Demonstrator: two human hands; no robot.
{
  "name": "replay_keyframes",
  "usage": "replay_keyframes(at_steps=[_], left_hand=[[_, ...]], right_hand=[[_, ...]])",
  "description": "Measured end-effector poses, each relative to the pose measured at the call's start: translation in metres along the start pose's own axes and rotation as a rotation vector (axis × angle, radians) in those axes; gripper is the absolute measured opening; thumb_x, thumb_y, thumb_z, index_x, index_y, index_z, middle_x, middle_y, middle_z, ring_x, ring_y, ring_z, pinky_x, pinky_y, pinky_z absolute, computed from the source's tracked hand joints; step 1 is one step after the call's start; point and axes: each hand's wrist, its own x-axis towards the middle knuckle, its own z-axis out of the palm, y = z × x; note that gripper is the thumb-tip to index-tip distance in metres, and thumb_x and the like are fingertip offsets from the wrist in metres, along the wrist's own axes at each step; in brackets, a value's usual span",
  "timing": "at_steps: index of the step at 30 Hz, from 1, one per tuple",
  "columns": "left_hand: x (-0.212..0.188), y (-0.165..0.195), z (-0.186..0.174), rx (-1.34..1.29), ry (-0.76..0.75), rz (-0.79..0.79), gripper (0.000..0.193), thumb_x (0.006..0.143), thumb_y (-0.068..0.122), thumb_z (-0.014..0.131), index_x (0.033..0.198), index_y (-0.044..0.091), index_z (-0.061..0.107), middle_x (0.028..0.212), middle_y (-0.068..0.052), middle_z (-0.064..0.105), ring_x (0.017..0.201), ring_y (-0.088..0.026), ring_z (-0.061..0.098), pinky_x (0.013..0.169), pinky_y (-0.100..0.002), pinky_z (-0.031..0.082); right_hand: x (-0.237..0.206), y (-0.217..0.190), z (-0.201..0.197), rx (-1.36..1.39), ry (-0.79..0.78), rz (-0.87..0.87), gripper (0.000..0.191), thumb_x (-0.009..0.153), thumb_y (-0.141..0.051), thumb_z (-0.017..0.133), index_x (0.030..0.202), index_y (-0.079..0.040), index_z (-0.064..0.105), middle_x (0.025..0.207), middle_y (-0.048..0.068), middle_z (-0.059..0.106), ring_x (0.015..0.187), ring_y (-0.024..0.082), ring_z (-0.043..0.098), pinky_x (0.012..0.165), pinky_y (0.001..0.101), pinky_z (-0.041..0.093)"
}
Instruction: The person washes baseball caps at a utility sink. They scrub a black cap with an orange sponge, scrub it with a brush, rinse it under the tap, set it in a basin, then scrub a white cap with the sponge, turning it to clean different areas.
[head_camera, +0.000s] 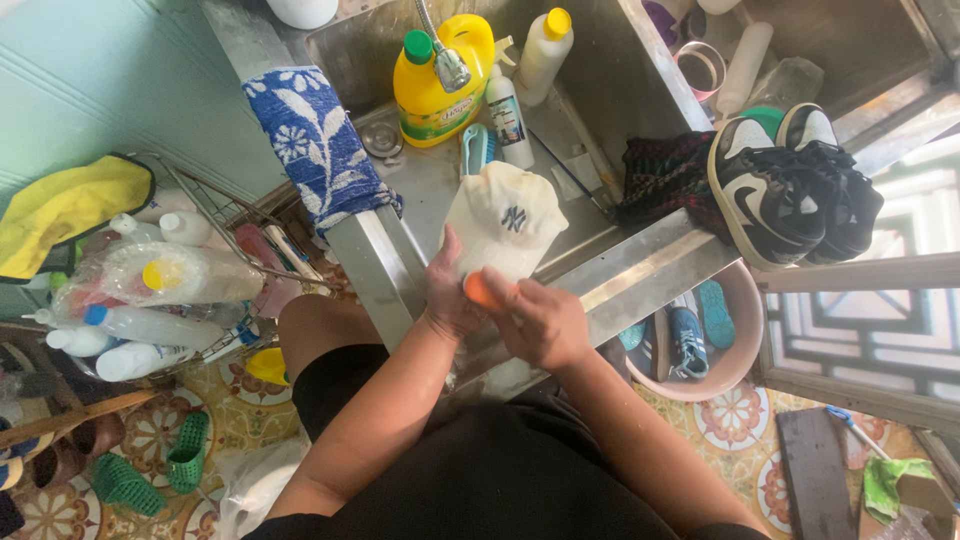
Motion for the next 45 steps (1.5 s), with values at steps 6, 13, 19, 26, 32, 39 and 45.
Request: replay_keyframes(at_steps=[6, 13, 19, 26, 32, 39, 45], left_hand=[[-0.004, 0.0, 0.011, -0.056, -0.003, 0.012, 0.064, 0.107, 0.05, 0.047, 0.153, 0.005, 0.043, 0.144, -0.015, 0.057, 0.131, -0.032, 0.058, 0.114, -0.048, 0.046], [-0.006, 0.006, 0.013, -0.003, 0.012, 0.036, 0.069, 0.105, 0.054, 0.051, 0.153, 0.004, 0.043, 0.143, -0.016, 0.057, 0.129, -0.036, 0.056, 0.109, -0.05, 0.046], [-0.012, 0.01, 0.014, 0.213, -0.003, 0.041, 0.075, 0.103, 0.055, 0.051, 0.157, 0.004, 0.038, 0.15, -0.012, 0.053, 0.14, -0.03, 0.05, 0.118, -0.046, 0.04], [-0.004, 0.047, 0.049, 0.12, -0.33, 0.126, 0.114, 0.086, 0.088, 0.038, 0.161, 0.001, 0.037, 0.159, -0.013, 0.049, 0.145, -0.03, 0.046, 0.125, -0.044, 0.033], [0.006, 0.089, 0.087, -0.041, -0.364, -0.029, 0.094, 0.093, 0.077, 0.052, 0.152, 0.003, 0.046, 0.144, -0.014, 0.061, 0.129, -0.032, 0.062, 0.114, -0.047, 0.049], [-0.022, 0.094, 0.109, 0.609, 0.083, 0.19, 0.056, 0.081, 0.006, 0.076, 0.134, 0.0, 0.058, 0.119, -0.013, 0.069, 0.104, -0.027, 0.071, 0.091, -0.043, 0.06], [-0.043, 0.102, 0.122, 0.389, 0.068, 0.142, 0.053, 0.092, 0.023, 0.073, 0.138, 0.002, 0.055, 0.127, -0.013, 0.066, 0.113, -0.026, 0.067, 0.097, -0.043, 0.055]], right_hand=[[0.0, 0.012, -0.007, -0.139, 0.159, 0.136, 0.056, 0.087, -0.008, 0.084, 0.139, -0.015, 0.064, 0.079, 0.006, 0.066, 0.058, 0.024, 0.06, 0.051, 0.0367, 0.046], [-0.021, 0.009, 0.001, -0.035, -0.031, 0.073, 0.059, 0.081, -0.01, 0.08, 0.138, -0.019, 0.066, 0.073, 0.006, 0.065, 0.058, 0.025, 0.062, 0.052, 0.0387, 0.048], [-0.038, 0.054, -0.01, 0.108, 0.194, 0.707, 0.054, 0.096, -0.016, 0.075, 0.148, -0.017, 0.061, 0.09, 0.015, 0.069, 0.069, 0.024, 0.065, 0.07, 0.0272, 0.049], [-0.019, 0.059, 0.006, 0.069, 0.021, 0.574, 0.053, 0.106, -0.021, 0.061, 0.155, -0.006, 0.047, 0.118, 0.026, 0.065, 0.1, 0.04, 0.063, 0.083, 0.0389, 0.05], [0.038, 0.049, 0.073, -0.072, -1.024, 0.543, 0.037, 0.099, -0.025, 0.059, 0.135, -0.028, 0.068, 0.129, 0.006, 0.074, 0.117, 0.029, 0.069, 0.093, 0.0404, 0.054], [0.108, 0.03, 0.186, 0.084, -0.838, 0.424, 0.045, 0.096, -0.018, 0.057, 0.14, -0.027, 0.063, 0.132, 0.009, 0.071, 0.12, 0.03, 0.066, 0.098, 0.0408, 0.051], [0.103, 0.04, 0.198, 0.086, -1.093, 0.398, 0.051, 0.095, -0.012, 0.056, 0.144, -0.025, 0.059, 0.134, 0.011, 0.069, 0.123, 0.03, 0.064, 0.101, 0.0411, 0.049]])
